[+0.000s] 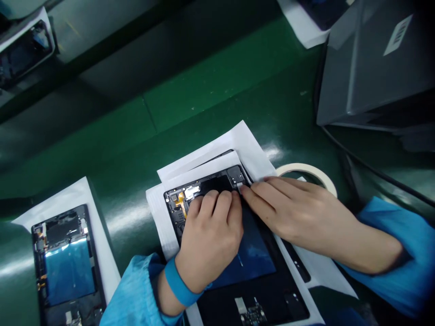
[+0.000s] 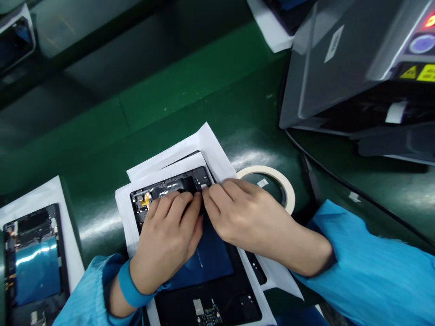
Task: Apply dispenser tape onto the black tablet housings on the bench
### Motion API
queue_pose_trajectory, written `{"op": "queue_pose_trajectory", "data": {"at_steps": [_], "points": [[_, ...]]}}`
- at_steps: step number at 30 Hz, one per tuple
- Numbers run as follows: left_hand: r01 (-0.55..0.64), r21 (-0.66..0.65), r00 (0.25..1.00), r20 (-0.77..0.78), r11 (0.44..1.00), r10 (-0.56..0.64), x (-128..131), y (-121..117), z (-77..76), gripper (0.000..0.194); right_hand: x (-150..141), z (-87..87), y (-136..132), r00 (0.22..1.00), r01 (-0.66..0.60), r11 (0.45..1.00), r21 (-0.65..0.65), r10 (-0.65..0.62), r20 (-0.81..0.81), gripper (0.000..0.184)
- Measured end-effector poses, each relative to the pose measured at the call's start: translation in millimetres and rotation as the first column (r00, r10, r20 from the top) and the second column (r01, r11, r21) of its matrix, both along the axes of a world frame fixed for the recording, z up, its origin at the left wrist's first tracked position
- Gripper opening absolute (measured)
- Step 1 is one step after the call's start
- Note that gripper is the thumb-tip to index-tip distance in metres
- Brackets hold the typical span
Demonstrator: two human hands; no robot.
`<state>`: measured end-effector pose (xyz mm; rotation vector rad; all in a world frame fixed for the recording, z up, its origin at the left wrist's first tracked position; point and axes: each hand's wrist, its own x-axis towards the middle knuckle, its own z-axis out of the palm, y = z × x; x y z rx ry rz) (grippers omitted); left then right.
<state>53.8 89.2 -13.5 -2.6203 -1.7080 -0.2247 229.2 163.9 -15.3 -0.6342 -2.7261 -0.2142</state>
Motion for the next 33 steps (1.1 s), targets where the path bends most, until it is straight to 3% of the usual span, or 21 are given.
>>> {"op": "queue_pose_trajectory", "data": {"at_steps": [4,9,11,18,33], "points": [[-0.001,-0.009,1.0,-0.025,1.0,0.001,1,-1,1.0,0.03,-2,-1.8,3,0.999,-0.039,0.999,0.031,0.038,0.014,0.025],[-0.014,-0.031,0.999,-0.033,0.999,0.013,2,-3,0.7,0.037,10,-7.6,12,0.984,-0.034,0.999,0.012,0.035,-0.177,0.007],[-0.01,-0.038,1.0,-0.026,0.999,0.009,2,-3,-0.1,0.037,13,-8.9,14,0.974,-0.022,0.999,0.036,0.029,-0.224,0.014],[-0.021,-0.038,0.999,-0.037,0.999,0.02,2,-5,-1.2,0.034,10,-12.5,8,0.996,-0.067,0.996,0.053,0.07,-0.052,0.014],[-0.02,-0.027,1.0,-0.008,0.999,0.02,1,-4,-3.2,0.036,6,-6.7,5,0.998,-0.055,0.998,0.035,0.055,0.023,0.019]]}}
